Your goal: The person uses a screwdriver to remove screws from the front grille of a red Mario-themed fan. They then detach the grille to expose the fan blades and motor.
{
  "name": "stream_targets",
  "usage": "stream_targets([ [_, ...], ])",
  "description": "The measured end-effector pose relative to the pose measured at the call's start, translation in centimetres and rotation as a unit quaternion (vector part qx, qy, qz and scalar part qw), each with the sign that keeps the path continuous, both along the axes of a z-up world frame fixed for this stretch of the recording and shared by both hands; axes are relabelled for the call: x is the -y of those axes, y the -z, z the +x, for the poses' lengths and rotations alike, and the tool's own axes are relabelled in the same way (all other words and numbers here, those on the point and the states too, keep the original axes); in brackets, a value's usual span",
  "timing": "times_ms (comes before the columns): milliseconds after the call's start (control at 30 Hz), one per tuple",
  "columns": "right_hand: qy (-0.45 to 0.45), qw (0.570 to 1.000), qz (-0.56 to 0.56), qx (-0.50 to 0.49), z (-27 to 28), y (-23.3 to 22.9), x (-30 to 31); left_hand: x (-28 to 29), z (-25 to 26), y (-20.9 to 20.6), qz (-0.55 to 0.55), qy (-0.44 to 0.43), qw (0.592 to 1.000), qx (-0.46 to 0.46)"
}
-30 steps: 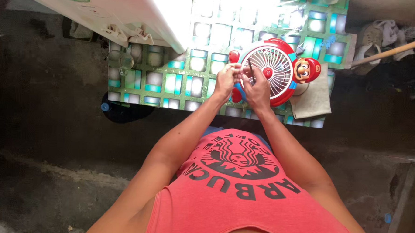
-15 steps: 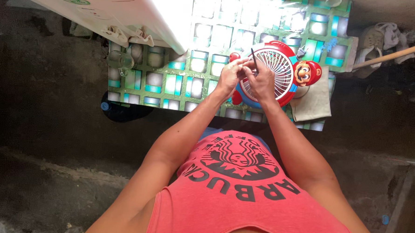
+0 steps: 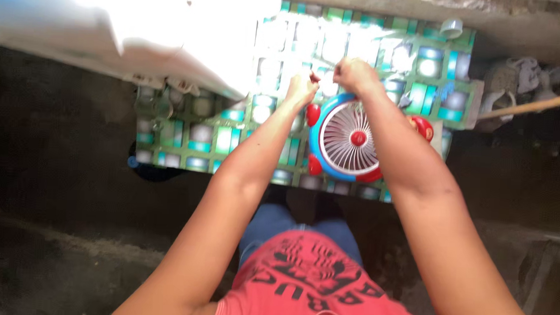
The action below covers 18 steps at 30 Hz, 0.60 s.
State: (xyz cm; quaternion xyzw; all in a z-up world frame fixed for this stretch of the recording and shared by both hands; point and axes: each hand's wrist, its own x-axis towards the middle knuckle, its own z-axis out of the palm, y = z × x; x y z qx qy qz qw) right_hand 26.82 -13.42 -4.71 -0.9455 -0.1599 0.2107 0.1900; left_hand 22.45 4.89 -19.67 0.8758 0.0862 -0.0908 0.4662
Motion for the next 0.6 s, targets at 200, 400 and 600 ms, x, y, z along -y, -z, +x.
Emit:
stream_targets([
  [200,0.039,0.991,-0.05,-0.114,3.7,8.9,-1.1,1.9,2.2,4.7,-0.047,-0.088,0.989,-0.108],
  [400,0.091,0.99,-0.054,-0.091,4.3,11.6,-1.9,2.2,2.1,2.0,-0.257,-0.179,0.938,-0.149],
  [600,0.175,0.981,-0.037,-0.076,3.5,14.3,-2.8,2.6,2.3,2.6,-0.307,-0.223,0.909,-0.171],
])
